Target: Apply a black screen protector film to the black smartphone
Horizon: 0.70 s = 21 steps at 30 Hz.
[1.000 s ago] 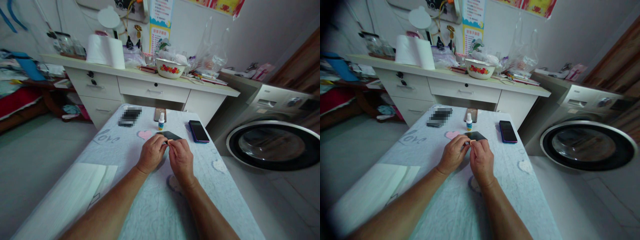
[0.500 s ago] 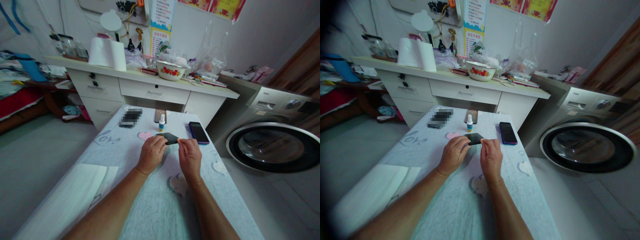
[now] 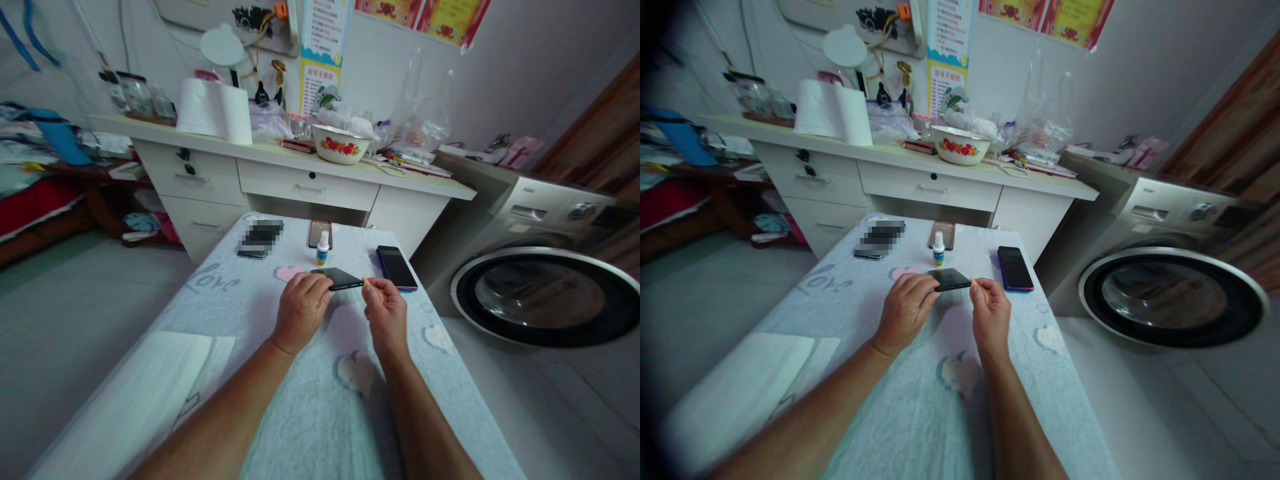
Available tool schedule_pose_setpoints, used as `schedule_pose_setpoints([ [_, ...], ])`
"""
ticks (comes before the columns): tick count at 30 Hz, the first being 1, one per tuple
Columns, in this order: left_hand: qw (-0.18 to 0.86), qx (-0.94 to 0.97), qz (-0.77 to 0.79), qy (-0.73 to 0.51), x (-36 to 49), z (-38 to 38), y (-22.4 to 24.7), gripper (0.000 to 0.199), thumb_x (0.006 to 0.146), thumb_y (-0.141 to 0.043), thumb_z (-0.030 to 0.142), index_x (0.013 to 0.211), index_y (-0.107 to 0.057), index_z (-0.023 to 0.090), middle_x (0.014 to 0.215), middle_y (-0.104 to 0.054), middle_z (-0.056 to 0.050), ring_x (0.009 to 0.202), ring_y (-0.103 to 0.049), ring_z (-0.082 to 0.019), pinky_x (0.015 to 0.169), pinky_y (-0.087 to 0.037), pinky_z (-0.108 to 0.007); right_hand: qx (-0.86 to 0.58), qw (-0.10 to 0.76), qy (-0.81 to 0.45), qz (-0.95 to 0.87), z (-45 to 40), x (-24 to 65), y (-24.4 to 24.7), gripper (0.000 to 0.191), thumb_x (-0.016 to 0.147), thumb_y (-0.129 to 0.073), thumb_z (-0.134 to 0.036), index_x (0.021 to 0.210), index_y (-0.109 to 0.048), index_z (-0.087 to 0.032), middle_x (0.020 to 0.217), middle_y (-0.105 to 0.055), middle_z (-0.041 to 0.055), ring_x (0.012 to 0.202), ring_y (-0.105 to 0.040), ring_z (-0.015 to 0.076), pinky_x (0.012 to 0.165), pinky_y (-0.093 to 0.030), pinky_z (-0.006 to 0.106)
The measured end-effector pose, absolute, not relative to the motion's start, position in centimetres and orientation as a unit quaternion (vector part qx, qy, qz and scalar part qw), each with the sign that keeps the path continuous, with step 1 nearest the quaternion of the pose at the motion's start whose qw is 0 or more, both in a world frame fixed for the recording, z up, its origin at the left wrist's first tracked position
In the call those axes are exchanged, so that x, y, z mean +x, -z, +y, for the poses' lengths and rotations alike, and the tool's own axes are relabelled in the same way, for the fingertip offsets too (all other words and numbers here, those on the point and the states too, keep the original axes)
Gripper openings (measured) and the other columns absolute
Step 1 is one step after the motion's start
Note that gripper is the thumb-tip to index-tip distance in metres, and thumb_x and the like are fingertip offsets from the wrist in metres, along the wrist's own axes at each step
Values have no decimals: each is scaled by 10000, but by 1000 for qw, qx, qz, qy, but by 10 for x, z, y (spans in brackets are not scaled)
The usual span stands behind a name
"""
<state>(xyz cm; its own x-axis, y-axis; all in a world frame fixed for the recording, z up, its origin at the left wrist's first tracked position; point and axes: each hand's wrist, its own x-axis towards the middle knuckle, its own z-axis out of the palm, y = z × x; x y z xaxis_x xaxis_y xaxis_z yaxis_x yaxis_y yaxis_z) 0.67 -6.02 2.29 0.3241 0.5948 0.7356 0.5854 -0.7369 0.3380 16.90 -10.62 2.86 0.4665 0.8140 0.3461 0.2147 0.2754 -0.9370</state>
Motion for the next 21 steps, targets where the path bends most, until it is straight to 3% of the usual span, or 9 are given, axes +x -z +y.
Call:
schedule_pose_setpoints([
  [3, 4, 815, 352, -459, 7, -59, -23, 134, 908, -527, 248, 999, -611, 196, 994, -666, -56, 959, -591, -211, 877, -485, -369, -520, 677, -349, -386, -105, 170, -28, 289, 793, -664, -440, 913, -612, -182, 616, -456, -67, 467, -371, 68, 414, -320, 193],
  [7, -7, 808, 348, -474, 6, -59, -22, 127, 907, -527, 235, 992, -613, 194, 991, -670, -56, 943, -606, -199, 845, -503, -339, -486, 690, -396, -362, -105, 170, -30, 298, 749, -706, -417, 916, -636, -181, 628, -447, -64, 499, -379, 67, 420, -328, 183],
  [21, 60, 796, 322, -510, 12, -71, -28, 142, 870, -526, 137, 975, -605, 192, 909, -658, -39, 867, -637, -153, 782, -520, -268, -480, 698, -340, -408, -116, 171, -44, 220, 824, -655, -368, 958, -646, -194, 634, -466, -56, 492, -388, 65, 428, -332, 192],
])
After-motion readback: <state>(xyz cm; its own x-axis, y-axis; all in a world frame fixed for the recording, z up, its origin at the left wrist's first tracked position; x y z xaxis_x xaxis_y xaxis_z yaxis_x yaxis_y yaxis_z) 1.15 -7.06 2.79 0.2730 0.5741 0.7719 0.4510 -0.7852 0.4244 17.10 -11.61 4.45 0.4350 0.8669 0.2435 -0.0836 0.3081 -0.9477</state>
